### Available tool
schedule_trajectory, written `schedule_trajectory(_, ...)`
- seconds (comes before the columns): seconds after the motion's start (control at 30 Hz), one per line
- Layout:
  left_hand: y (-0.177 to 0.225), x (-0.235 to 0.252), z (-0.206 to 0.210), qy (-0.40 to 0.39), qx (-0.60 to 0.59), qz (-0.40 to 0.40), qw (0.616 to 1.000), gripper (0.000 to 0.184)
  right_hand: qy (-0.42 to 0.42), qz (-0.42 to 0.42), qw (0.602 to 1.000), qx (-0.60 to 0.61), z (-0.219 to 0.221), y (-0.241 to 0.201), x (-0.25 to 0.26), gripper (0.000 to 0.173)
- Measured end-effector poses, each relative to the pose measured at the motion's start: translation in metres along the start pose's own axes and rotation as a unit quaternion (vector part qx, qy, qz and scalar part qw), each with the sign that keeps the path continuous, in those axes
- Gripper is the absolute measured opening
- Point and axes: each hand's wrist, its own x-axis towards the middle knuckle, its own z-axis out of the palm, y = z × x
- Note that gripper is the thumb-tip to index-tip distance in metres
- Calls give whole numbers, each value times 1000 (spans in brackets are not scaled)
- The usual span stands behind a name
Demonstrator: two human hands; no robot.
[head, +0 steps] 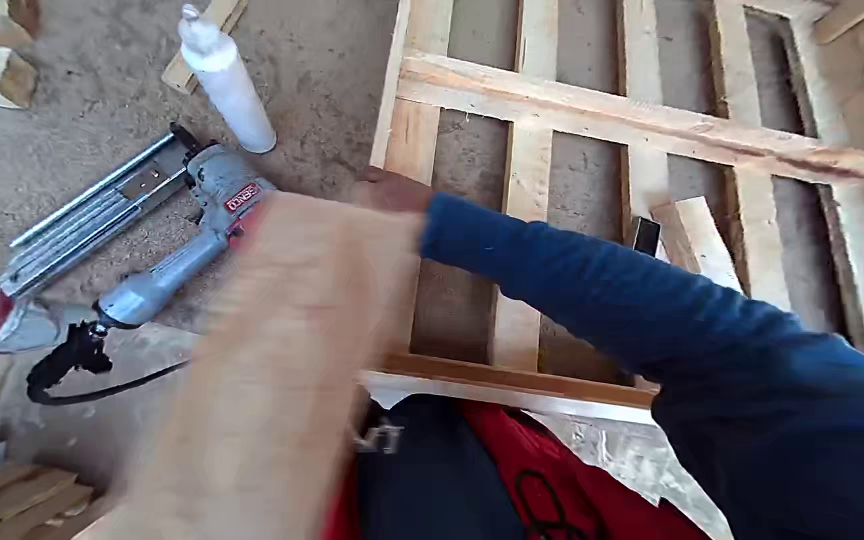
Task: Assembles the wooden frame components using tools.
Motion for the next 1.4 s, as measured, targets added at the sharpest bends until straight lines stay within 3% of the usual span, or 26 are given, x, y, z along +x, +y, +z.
schedule_trajectory(0.03, -40, -21, -2, -38, -16, 4, 999, 47, -8, -23, 1000, -12, 3, 3, 1, 34)
schedule_trajectory(0.1, -150, -48, 2, -13, -57, 97, 994, 46, 9, -72, 997, -4, 12, 11, 4, 40)
schedule_trajectory(0.13, -196, -66, 2, -1, -134, 132, 982, 40, 25, -93, 995, 6, 15, 15, 4, 42)
schedule_trajectory(0.2, -247, -134, -7, 22, -184, 149, 971, 38, 44, -117, 992, 12, 19, 21, 4, 46)
schedule_trajectory(0.27, -267, -205, -38, 51, -66, 207, 975, 54, 59, -125, 990, 5, 24, 23, 3, 49)
schedule_trajectory(0.33, -235, -270, -77, 57, 104, 265, 957, 64, 76, -130, 989, 9, 28, 23, 1, 51)
schedule_trajectory(0.47, -159, -314, -115, 13, 321, 476, 819, 59, 111, -130, 985, 36, 36, 28, -1, 54)
schedule_trajectory(0.53, -115, -313, -112, -42, 356, 517, 777, 58, 117, -135, 983, 48, 39, 29, -2, 54)
schedule_trajectory(0.67, -11, -323, -79, -142, 394, 492, 763, 49, 137, -143, 978, 66, 42, 31, -5, 52)
schedule_trajectory(0.73, 31, -344, -64, -175, 379, 541, 730, 45, 149, -148, 975, 75, 42, 37, -5, 51)
schedule_trajectory(0.83, 62, -359, -39, -231, 337, 616, 674, 44, 159, -164, 970, 89, 46, 39, -6, 47)
schedule_trajectory(0.9, 60, -335, -29, -233, 395, 593, 662, 38, 163, -171, 968, 87, 44, 40, -6, 47)
schedule_trajectory(0.93, 61, -320, -27, -227, 487, 524, 661, 38, 162, -171, 968, 83, 44, 41, -8, 49)
schedule_trajectory(1.0, 78, -309, -14, -233, 648, 311, 656, 42, 165, -175, 967, 81, 45, 38, -11, 47)
schedule_trajectory(1.03, 84, -314, -8, -221, 663, 299, 650, 45, 168, -179, 966, 80, 46, 37, -13, 46)
schedule_trajectory(1.13, 88, -351, -14, -194, 511, 508, 666, 47, 170, -180, 967, 64, 45, 42, -9, 50)
schedule_trajectory(1.2, 85, -354, -16, -213, 391, 591, 672, 43, 168, -182, 967, 64, 48, 41, -8, 52)
schedule_trajectory(1.27, 76, -329, -21, -221, 446, 550, 671, 42, 164, -180, 968, 59, 47, 41, -9, 52)
schedule_trajectory(1.33, 82, -310, -18, -243, 608, 328, 681, 42, 167, -179, 968, 58, 48, 39, -11, 48)
schedule_trajectory(1.37, 85, -310, -13, -235, 640, 278, 677, 43, 172, -184, 966, 59, 48, 37, -11, 48)
schedule_trajectory(1.4, 87, -316, -11, -221, 638, 307, 671, 45, 182, -183, 964, 61, 48, 40, -10, 47)
